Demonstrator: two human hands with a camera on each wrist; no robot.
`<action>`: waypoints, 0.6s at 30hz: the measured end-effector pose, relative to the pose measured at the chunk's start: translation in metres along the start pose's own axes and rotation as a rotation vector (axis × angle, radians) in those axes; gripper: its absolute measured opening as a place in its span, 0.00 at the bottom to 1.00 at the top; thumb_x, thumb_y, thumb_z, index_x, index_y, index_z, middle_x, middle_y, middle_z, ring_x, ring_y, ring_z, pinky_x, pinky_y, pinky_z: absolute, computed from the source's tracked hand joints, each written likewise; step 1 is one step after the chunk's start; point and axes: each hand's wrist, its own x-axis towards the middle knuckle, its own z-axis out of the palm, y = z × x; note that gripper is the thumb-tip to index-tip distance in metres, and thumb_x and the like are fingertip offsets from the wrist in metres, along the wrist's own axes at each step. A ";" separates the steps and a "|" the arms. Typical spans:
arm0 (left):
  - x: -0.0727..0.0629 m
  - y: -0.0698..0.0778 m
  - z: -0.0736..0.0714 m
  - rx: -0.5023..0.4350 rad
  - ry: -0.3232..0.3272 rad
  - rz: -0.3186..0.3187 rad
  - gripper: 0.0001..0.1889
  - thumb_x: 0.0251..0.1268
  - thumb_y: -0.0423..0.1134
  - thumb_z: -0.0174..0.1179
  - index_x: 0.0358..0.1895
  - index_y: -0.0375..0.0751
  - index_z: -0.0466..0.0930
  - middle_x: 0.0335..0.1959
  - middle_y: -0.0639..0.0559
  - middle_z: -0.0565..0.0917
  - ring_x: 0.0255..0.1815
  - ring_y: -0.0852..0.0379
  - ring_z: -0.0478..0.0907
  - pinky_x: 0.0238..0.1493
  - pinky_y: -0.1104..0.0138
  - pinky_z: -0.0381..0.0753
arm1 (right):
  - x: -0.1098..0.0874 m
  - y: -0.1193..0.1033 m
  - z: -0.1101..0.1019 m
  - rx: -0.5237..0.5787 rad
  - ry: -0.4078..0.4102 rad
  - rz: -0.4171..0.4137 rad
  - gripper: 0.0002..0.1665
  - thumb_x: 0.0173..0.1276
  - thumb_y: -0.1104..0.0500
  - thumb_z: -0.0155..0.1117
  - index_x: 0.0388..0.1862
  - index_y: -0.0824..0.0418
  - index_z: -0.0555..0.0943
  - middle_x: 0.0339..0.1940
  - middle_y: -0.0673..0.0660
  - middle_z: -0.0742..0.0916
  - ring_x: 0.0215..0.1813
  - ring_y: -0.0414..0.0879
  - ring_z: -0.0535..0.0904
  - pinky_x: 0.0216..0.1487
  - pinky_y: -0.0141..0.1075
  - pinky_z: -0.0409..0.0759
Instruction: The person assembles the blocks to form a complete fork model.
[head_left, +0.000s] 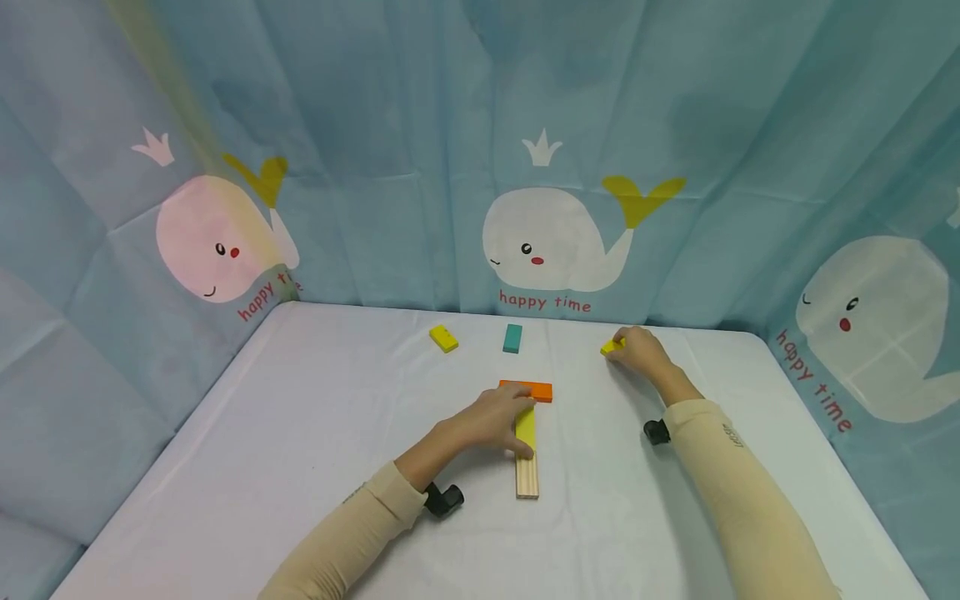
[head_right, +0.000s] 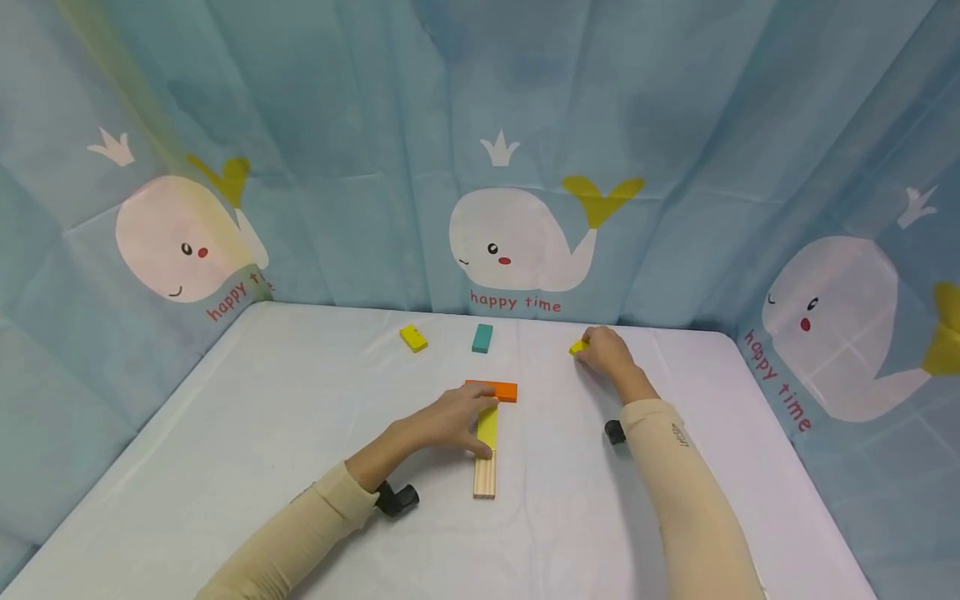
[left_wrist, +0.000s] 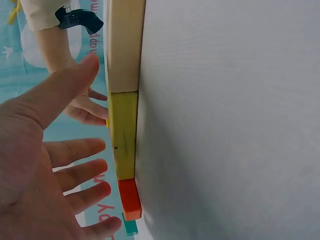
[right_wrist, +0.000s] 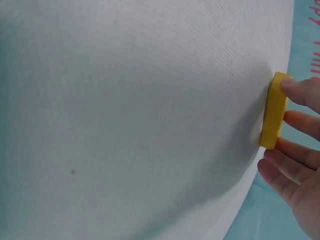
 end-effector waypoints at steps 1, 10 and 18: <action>0.000 0.000 0.001 0.002 -0.007 -0.001 0.42 0.51 0.60 0.71 0.68 0.45 0.70 0.72 0.49 0.67 0.74 0.52 0.61 0.73 0.54 0.62 | 0.000 0.000 0.000 0.001 -0.003 0.003 0.29 0.67 0.55 0.64 0.59 0.74 0.74 0.57 0.72 0.80 0.56 0.62 0.76 0.63 0.55 0.74; -0.004 0.002 0.003 -0.022 -0.031 -0.039 0.43 0.51 0.59 0.71 0.70 0.47 0.68 0.73 0.51 0.66 0.75 0.53 0.59 0.74 0.54 0.61 | -0.001 0.001 0.002 0.020 -0.004 0.024 0.29 0.67 0.54 0.64 0.60 0.73 0.74 0.57 0.71 0.79 0.56 0.62 0.75 0.64 0.55 0.73; -0.004 0.002 0.002 -0.021 -0.025 -0.040 0.43 0.50 0.59 0.71 0.69 0.46 0.68 0.72 0.51 0.68 0.74 0.53 0.62 0.73 0.55 0.63 | 0.000 0.003 0.005 0.054 0.016 0.019 0.30 0.65 0.54 0.65 0.59 0.72 0.74 0.56 0.70 0.80 0.53 0.60 0.75 0.61 0.53 0.75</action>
